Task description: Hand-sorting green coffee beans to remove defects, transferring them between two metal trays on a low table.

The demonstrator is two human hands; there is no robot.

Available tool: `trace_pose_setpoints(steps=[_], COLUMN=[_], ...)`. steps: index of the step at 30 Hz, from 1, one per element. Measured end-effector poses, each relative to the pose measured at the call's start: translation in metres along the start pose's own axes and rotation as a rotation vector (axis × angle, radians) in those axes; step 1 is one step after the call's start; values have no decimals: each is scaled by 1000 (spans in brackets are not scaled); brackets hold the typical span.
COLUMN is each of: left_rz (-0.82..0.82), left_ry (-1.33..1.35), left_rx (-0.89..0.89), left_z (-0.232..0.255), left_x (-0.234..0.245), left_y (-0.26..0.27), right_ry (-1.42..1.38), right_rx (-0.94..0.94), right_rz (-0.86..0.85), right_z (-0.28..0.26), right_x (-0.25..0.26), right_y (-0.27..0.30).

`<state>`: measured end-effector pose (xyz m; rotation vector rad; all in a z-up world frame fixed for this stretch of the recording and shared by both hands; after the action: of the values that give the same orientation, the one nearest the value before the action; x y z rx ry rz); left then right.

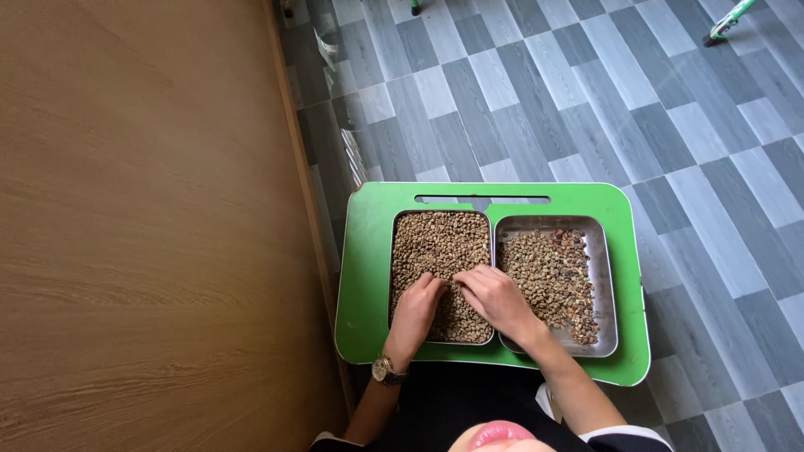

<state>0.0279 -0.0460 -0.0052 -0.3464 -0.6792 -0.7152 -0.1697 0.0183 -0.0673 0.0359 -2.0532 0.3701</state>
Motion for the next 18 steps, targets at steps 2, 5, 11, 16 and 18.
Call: trace_pose_setpoints(steps=[2, 5, 11, 16, 18], left_rz=[-1, -4, -47, -66, -88], left_ry=[-15, -1, 75, 163, 174], left_rx=[-7, -2, 52, -12, -62], left_z=[-1, 3, 16, 33, 33], left_x=[-3, -1, 4, 8, 1], left_y=[-1, -2, -4, -7, -8], right_ry=[5, 53, 126, 150, -31], right_rx=[-10, -63, -296, -393, -351], right_rz=[58, 162, 259, 299, 305], right_z=[3, 17, 43, 32, 12], right_x=[2, 8, 36, 43, 39], right_y=[6, 23, 77, 85, 65])
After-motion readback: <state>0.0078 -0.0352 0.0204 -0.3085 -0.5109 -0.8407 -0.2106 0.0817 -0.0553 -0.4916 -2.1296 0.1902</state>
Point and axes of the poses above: each hand's wrist, its own y-axis away from the middle knuckle, its own x-axis out of the back of the hand, z = x × y, the point moved 1 cm from there along -y, towards the middle knuckle, and after that the axes turned 2 degrees about y, right-handed, at the moved point
